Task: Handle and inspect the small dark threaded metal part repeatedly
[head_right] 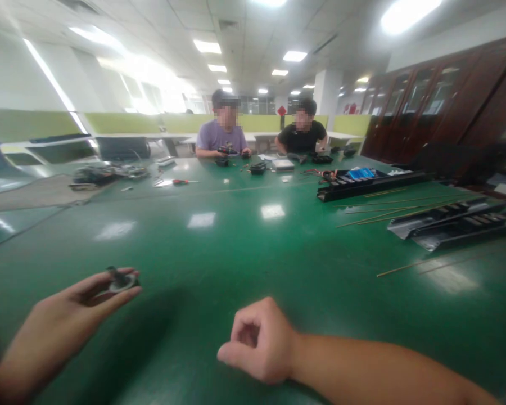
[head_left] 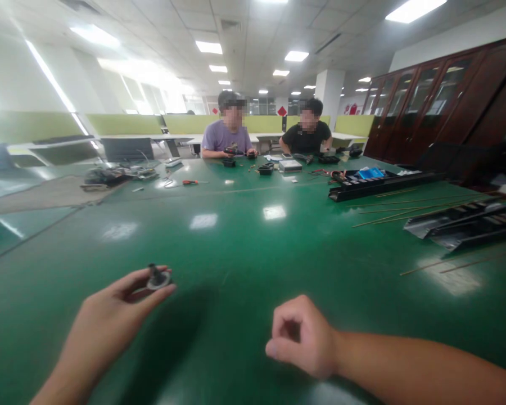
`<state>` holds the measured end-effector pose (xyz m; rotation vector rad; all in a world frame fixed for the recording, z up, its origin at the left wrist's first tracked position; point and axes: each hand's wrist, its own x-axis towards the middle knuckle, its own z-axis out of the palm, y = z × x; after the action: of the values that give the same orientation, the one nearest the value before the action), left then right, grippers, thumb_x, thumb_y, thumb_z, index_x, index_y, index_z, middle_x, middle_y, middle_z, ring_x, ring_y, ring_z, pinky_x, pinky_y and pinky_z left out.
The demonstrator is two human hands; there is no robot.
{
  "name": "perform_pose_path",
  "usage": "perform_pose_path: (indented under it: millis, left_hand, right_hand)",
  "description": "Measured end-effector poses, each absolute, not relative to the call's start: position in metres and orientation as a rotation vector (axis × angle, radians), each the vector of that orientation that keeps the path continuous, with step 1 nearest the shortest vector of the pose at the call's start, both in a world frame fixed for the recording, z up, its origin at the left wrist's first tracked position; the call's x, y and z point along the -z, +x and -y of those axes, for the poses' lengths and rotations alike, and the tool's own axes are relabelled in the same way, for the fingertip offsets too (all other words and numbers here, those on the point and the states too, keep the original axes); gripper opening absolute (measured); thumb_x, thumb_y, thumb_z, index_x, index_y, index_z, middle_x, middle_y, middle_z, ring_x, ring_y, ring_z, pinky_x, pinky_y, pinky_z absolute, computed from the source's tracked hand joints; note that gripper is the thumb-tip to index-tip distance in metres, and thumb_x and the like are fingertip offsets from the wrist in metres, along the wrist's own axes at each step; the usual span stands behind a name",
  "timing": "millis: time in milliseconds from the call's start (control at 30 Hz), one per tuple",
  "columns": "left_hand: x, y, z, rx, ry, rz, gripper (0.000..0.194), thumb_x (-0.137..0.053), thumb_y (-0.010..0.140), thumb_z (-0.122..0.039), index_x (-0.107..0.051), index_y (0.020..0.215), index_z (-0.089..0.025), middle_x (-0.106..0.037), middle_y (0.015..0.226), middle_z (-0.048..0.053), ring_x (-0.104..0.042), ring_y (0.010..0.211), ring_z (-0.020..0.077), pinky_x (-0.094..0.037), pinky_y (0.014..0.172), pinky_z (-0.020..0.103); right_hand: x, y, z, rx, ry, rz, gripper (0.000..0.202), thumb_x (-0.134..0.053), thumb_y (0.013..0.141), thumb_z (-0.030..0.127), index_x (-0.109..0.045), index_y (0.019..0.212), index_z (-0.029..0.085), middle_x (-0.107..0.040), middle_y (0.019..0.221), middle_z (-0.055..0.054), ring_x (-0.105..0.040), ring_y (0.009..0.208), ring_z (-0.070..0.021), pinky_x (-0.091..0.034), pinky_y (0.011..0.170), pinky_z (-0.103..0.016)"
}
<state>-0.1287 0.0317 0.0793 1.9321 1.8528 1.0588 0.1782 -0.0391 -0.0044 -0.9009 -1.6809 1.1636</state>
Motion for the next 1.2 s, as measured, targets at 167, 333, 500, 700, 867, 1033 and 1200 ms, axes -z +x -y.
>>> perform_pose_path:
  millis: [167,333,500,700,867,1033,1200]
  left_hand:
    - [-0.057,-0.058,-0.013,-0.833,2.364,-1.262,0.035,-0.068,0.084,-0.046,-0.072,0.113,-0.025,-0.076,0.108,0.005,-0.073,0.096,0.0237,-0.059,0.088,0.035]
    - [-0.029,-0.047,0.007,-0.886,2.495,-1.080,0.038,-0.071,0.082,-0.029,-0.065,0.120,-0.028,-0.075,0.108,0.004,-0.073,0.094,0.0205,-0.059,0.084,0.027]
    - [-0.019,-0.058,0.007,-0.809,2.460,-1.057,0.023,-0.065,0.083,-0.019,-0.063,0.104,-0.025,-0.071,0.094,0.001,-0.069,0.084,0.0164,-0.056,0.074,0.024]
    - [-0.021,-0.056,0.011,-0.776,2.455,-0.949,0.020,-0.067,0.085,-0.022,-0.061,0.104,-0.025,-0.070,0.095,0.001,-0.066,0.086,0.0163,-0.053,0.076,0.026]
    - [-0.019,-0.053,0.012,-0.702,2.469,-0.935,0.022,-0.068,0.086,-0.024,-0.062,0.108,-0.027,-0.071,0.099,0.001,-0.067,0.090,0.0176,-0.052,0.079,0.029]
    - [-0.019,-0.054,0.012,-0.696,2.428,-0.949,0.020,-0.067,0.088,-0.026,-0.062,0.107,-0.027,-0.071,0.099,0.001,-0.067,0.090,0.0176,-0.052,0.079,0.029]
    - [-0.018,-0.054,0.012,-0.677,2.407,-0.946,0.020,-0.067,0.088,-0.026,-0.062,0.107,-0.027,-0.071,0.099,0.000,-0.067,0.090,0.0170,-0.052,0.079,0.028]
  right_hand:
    - [0.006,0.177,0.032,-1.106,-0.903,1.223,0.033,-0.061,0.075,0.021,-0.052,0.106,0.020,-0.060,0.095,-0.005,-0.055,0.084,-0.0184,-0.043,0.072,-0.030]
    - [0.016,0.169,0.028,-1.031,-1.136,1.469,0.063,-0.051,0.059,0.000,-0.047,0.118,0.022,-0.060,0.105,-0.005,-0.055,0.094,-0.0188,-0.042,0.080,-0.032]
    - [0.015,0.168,0.034,-1.035,-1.129,1.626,0.050,-0.057,0.064,-0.001,-0.055,0.108,0.022,-0.062,0.098,-0.002,-0.056,0.088,-0.0175,-0.045,0.082,-0.032]
    - [0.010,0.169,0.035,-1.042,-1.176,1.692,0.035,-0.069,0.068,0.007,-0.065,0.099,0.021,-0.065,0.092,-0.002,-0.060,0.083,-0.0183,-0.047,0.076,-0.031]
    - [0.006,0.169,0.036,-1.009,-1.187,1.758,0.029,-0.074,0.067,0.010,-0.070,0.094,0.021,-0.066,0.086,-0.001,-0.061,0.079,-0.0179,-0.046,0.073,-0.030]
    - [0.003,0.169,0.036,-0.980,-1.183,1.761,0.026,-0.075,0.068,0.011,-0.071,0.091,0.021,-0.067,0.084,0.000,-0.062,0.080,-0.0177,-0.046,0.073,-0.029]
    - [0.002,0.168,0.036,-0.991,-1.194,1.742,0.026,-0.075,0.068,0.011,-0.072,0.093,0.021,-0.068,0.084,0.000,-0.062,0.079,-0.0169,-0.046,0.073,-0.028]
